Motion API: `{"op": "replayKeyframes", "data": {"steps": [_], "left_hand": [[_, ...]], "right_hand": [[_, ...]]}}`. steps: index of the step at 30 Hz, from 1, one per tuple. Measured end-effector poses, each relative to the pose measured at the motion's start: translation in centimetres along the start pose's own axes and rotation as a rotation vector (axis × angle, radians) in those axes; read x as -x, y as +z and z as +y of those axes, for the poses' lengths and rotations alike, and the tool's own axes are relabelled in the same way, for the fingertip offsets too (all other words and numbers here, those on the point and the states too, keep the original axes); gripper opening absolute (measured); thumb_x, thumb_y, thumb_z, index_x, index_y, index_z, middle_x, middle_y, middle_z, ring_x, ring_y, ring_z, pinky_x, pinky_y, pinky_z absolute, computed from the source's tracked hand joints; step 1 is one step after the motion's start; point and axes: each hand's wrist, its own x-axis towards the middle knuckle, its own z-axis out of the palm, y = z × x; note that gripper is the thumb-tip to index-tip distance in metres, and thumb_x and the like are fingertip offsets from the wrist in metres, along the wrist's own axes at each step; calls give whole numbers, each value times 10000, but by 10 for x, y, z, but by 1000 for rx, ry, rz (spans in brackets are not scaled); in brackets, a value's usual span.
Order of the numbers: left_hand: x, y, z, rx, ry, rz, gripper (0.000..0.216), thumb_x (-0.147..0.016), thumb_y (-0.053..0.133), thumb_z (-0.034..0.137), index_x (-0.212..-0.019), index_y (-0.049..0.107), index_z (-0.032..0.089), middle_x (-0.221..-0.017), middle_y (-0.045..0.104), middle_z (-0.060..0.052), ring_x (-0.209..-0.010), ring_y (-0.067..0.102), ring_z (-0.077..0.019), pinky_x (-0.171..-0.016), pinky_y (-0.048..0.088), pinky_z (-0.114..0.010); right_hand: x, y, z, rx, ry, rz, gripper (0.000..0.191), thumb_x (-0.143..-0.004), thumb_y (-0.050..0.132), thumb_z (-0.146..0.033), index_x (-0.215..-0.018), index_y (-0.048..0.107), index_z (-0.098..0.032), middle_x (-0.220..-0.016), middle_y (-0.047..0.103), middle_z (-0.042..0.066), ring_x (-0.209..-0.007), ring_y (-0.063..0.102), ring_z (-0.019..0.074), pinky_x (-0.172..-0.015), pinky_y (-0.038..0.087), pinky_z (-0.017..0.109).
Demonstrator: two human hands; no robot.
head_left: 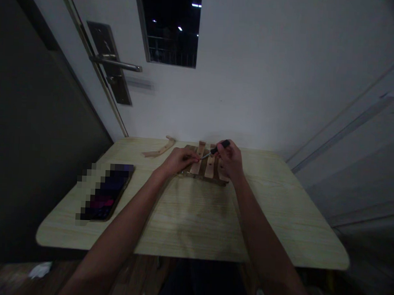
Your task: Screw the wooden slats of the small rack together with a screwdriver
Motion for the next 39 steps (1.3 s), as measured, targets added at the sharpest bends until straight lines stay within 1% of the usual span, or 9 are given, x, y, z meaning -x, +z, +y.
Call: {"op": "replayKeyframes", "data": {"steps": [9,13,16,22,26,29,31,35,39], "left_hand": [[0,1,-5,0,16,16,106,-807,689,241,-841,743,156,-802,729,-60,-742,656,-161,-684,465,-250],[0,0,-2,32,0,1,106,-808,684,225,-845,744,147,-816,734,-72,-762,662,-171,-705,478,-266],[0,-1,2,58,-20,-9,96,-802,682,211,-844,743,151,-829,735,-71,-781,664,-175,-735,493,-281],[0,0,2,167,-44,-13,73,-780,688,190,-831,704,139,-841,718,-55,-784,658,-151,-756,510,-272],[0,1,1,168,-58,0,51,-775,689,189,-784,685,138,-815,705,-46,-771,650,-146,-750,506,-266],[1,1,2,179,-63,-26,50,-777,682,185,-757,692,141,-798,705,-46,-760,649,-145,-754,504,-269],[0,0,3,216,-72,-44,49,-766,693,186,-755,698,138,-796,708,-51,-756,651,-146,-759,505,-271],[-1,-1,5,262,-109,-50,66,-737,715,191,-766,696,135,-793,716,-51,-742,652,-142,-755,511,-273],[-1,-2,6,247,-134,-58,97,-733,716,217,-766,697,127,-797,720,-61,-743,654,-149,-748,511,-275]], "right_hand": [[0,0,0,-11,20,-12,337,-775,630,-531,-795,544,-206,-684,581,-20,-576,573,86,-555,502,227],[0,-1,0,6,19,-10,329,-787,615,-529,-804,537,-210,-708,586,-16,-595,581,91,-573,513,235],[0,-1,-1,-8,6,-11,330,-783,620,-529,-790,533,-210,-681,574,-24,-587,578,91,-571,512,236],[-1,-3,-4,-7,32,-108,303,-767,659,-487,-840,556,-212,-704,588,-24,-616,593,93,-592,501,238],[-2,-7,-10,12,29,-141,285,-767,666,-466,-850,563,-213,-765,609,-6,-662,601,103,-607,494,248],[-2,-8,-15,29,28,-192,298,-718,720,-431,-864,581,-211,-803,619,0,-709,596,111,-626,486,248],[-1,-8,-18,27,49,-239,293,-721,718,-419,-881,587,-211,-811,622,0,-720,592,112,-623,477,243],[0,-7,-23,67,31,-262,253,-773,667,-399,-929,607,-210,-795,627,-3,-720,589,112,-623,459,240],[-1,-8,-27,108,12,-271,246,-772,665,-397,-915,621,-203,-761,623,-8,-702,587,115,-608,451,237]]}}
